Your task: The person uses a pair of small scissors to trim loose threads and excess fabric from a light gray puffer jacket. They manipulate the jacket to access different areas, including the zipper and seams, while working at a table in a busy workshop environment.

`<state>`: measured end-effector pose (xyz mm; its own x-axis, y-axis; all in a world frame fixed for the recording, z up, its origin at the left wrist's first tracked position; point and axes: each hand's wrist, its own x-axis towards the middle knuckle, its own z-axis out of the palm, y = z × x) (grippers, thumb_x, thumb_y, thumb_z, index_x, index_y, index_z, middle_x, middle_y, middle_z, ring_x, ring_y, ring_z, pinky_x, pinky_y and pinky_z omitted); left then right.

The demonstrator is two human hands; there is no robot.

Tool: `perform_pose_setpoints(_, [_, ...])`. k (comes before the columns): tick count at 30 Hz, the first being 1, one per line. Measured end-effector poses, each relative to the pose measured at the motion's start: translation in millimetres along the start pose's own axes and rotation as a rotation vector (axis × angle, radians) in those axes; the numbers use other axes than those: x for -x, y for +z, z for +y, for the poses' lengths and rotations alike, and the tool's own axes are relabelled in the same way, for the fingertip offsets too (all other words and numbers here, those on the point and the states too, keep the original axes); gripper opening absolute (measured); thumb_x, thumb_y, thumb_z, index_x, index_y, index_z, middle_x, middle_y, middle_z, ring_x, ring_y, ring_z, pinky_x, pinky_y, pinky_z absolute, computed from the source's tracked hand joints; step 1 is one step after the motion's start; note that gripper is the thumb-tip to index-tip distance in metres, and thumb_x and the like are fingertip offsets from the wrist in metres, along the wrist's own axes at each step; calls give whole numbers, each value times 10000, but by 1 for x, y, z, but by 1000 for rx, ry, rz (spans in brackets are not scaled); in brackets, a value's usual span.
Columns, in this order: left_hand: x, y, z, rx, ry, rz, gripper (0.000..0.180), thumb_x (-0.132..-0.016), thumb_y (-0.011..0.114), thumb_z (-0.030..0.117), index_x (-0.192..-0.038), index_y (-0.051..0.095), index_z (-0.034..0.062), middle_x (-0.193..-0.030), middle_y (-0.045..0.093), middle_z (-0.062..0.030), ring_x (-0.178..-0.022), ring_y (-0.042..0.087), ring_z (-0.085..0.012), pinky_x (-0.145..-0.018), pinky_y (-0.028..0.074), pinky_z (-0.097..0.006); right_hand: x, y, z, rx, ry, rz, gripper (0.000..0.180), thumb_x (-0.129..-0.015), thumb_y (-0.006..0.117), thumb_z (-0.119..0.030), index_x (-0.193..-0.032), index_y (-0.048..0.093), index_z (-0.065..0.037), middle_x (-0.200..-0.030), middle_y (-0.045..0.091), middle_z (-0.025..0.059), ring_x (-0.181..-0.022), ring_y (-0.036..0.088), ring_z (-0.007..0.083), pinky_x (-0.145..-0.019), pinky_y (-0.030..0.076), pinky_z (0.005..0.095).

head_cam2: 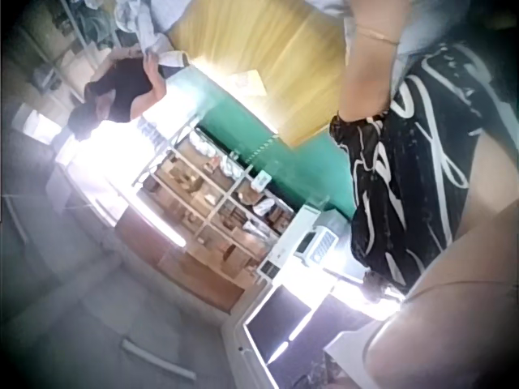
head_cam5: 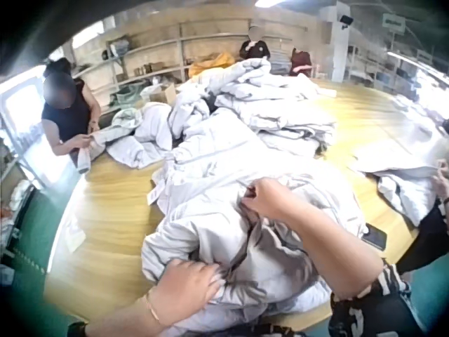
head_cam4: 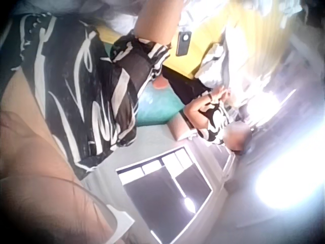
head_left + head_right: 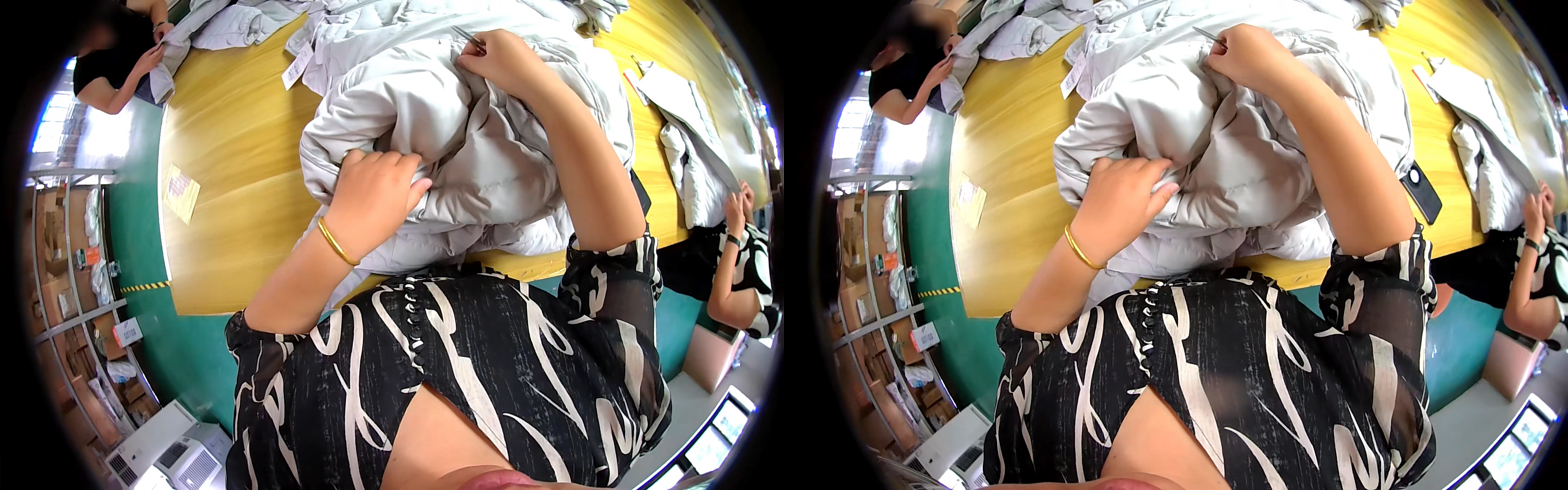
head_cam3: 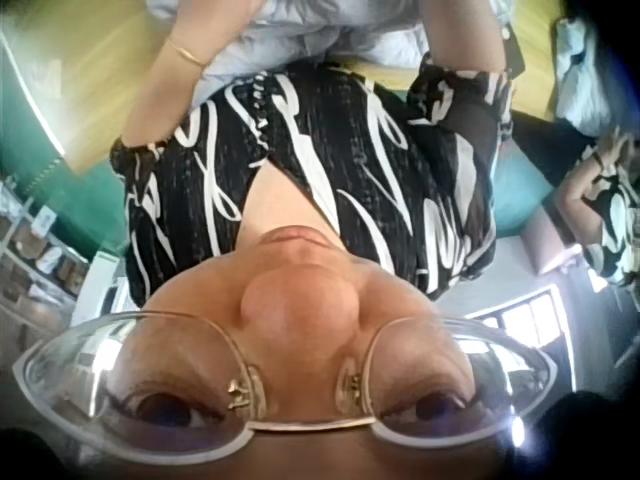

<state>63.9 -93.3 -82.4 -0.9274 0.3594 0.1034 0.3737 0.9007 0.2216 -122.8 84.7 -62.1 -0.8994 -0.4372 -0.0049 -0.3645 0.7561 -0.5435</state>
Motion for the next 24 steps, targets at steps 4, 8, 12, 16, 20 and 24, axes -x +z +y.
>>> perform_pose_setpoints(4, [16, 13, -7, -83, -40, -105, 151, -778, 592, 221, -871, 608, 103, -762, 605, -38, -752, 565, -207, -705, 341, -341, -16, 8, 9, -330, 5, 101, 184, -811, 624, -191, -867, 615, -15, -706, 576, -2, -642, 501, 76, -607, 415, 228])
perform_pose_setpoints(8, [39, -2, -24, 149, -13, 167, 89, -775, 588, 193, -791, 603, 107, -748, 598, -22, -742, 561, -206, -723, 345, -351, -27, 4, 12, -625, -62, 156, 144, -823, 628, -178, -866, 619, -41, -666, 517, -54, -580, 419, 23, -512, 322, 174])
perform_pose_setpoints(12, [76, -7, -37, 571, -224, 408, 90, -820, 579, 156, -822, 596, 68, -765, 581, -40, -736, 531, -187, -755, 345, -317, -19, -3, 4, -799, -47, -23, 139, -838, 614, -193, -862, 611, -56, -650, 489, -67, -530, 367, 10, -451, 248, 170])
perform_pose_setpoints(16, [90, -6, -29, 1018, -195, 490, 92, -855, 545, 98, -849, 579, 13, -829, 566, -58, -768, 502, -163, -723, 386, -278, -5, 2, -9, -826, -42, -60, 132, -845, 604, -192, -856, 608, -61, -653, 482, -67, -510, 347, 8, -431, 218, 168])
perform_pose_setpoints(20, [93, -5, -27, 1349, -265, 537, 98, -879, 500, 68, -903, 568, 1, -879, 568, -46, -813, 485, -112, -741, 392, -241, 14, 4, -23, -749, -37, 30, 200, -804, 643, -192, -911, 640, -23, -717, 571, -32, -620, 472, 38, -557, 376, 188])
perform_pose_setpoints(24, [90, -6, -32, 1439, -258, 474, 112, -886, 497, 74, -935, 565, 0, -904, 573, -22, -794, 479, -70, -724, 390, -213, 39, 4, -35, -639, -70, 112, 239, -813, 637, -193, -994, 622, -37, -729, 559, -53, -622, 411, 11, -540, 333, 168])
